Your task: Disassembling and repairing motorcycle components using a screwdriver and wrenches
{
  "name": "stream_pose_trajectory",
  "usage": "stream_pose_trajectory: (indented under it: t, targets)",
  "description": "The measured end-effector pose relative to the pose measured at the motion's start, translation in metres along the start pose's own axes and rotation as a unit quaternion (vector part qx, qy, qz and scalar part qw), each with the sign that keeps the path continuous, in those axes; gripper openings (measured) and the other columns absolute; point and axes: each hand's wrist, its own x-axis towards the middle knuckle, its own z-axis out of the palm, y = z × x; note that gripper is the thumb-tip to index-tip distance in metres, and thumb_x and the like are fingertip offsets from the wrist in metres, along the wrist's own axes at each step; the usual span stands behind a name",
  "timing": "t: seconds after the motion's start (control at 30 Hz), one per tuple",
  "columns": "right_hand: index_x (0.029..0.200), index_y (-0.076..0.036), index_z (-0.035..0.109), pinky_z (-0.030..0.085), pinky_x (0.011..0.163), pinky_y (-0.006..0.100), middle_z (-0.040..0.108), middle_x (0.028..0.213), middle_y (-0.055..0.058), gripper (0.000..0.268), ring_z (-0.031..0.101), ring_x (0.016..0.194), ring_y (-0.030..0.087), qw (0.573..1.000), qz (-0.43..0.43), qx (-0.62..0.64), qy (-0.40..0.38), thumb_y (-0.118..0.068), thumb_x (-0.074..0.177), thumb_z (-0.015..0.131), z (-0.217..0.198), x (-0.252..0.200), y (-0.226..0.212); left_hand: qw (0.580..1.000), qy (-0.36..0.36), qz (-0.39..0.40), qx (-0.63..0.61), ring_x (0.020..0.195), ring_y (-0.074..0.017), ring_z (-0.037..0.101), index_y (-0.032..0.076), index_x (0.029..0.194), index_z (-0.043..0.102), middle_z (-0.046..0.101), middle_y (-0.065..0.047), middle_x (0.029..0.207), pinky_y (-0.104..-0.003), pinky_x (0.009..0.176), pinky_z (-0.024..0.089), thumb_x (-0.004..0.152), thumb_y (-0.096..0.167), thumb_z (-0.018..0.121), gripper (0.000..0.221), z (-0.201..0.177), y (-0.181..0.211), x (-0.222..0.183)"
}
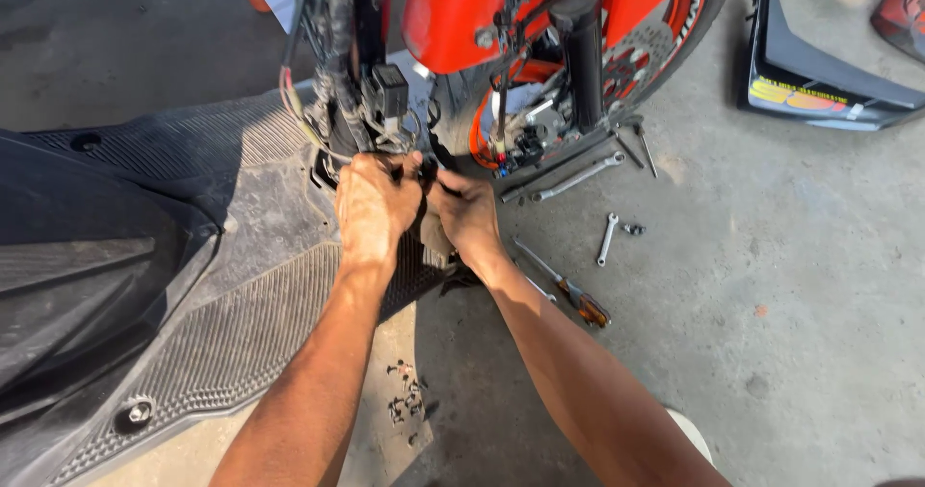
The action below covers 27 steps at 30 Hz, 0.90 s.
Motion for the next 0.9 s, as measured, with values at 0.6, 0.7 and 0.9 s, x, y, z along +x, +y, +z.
stream_pose_trajectory:
  t: [0.6,0.7,0.9]
  targets:
    - [0.118,-0.013,0.077,0.058,0.065,0.025,0.078,0.097,0.020,0.037,0.077,0.091,0.027,0.996,0.044,0.003,0.079,-0.033,0.088,0.081,0.029,0.020,0.059,1.000,0.020,0.009,0.004,0.094,-0.0452,0.073,0.020,0.089,0.083,0.075,-0.023,0.083,-0.053,0.087,0.058,0.092,0.045,0.068,0.029,0.010,-0.008,0.013]
    - [0.115,0.004,0.076,0.055,0.088,0.027,0.077,0.101,0.023,0.030,0.075,0.099,0.026,0.997,0.067,-0.029,-0.014,-0.021,0.099,0.068,0.003,0.011,-0.004,1.000,0.021,0.007,0.003,0.095,-0.0466,0.072,0.016,0.092,0.083,0.075,-0.025,0.086,-0.054,0.087,0.058,0.091,0.044,0.069,0.031,0.004,-0.004,0.006]
    - [0.122,-0.002,0.074,0.057,0.075,0.031,0.077,0.104,0.022,0.040,0.076,0.096,0.028,0.995,0.071,0.069,0.002,-0.032,0.096,0.076,0.003,0.023,0.013,1.000,0.006,-0.006,-0.015,0.097,-0.0476,0.071,0.017,0.096,0.083,0.074,-0.027,0.086,-0.054,0.089,0.057,0.094,0.046,0.067,0.034,0.000,0.002,0.002]
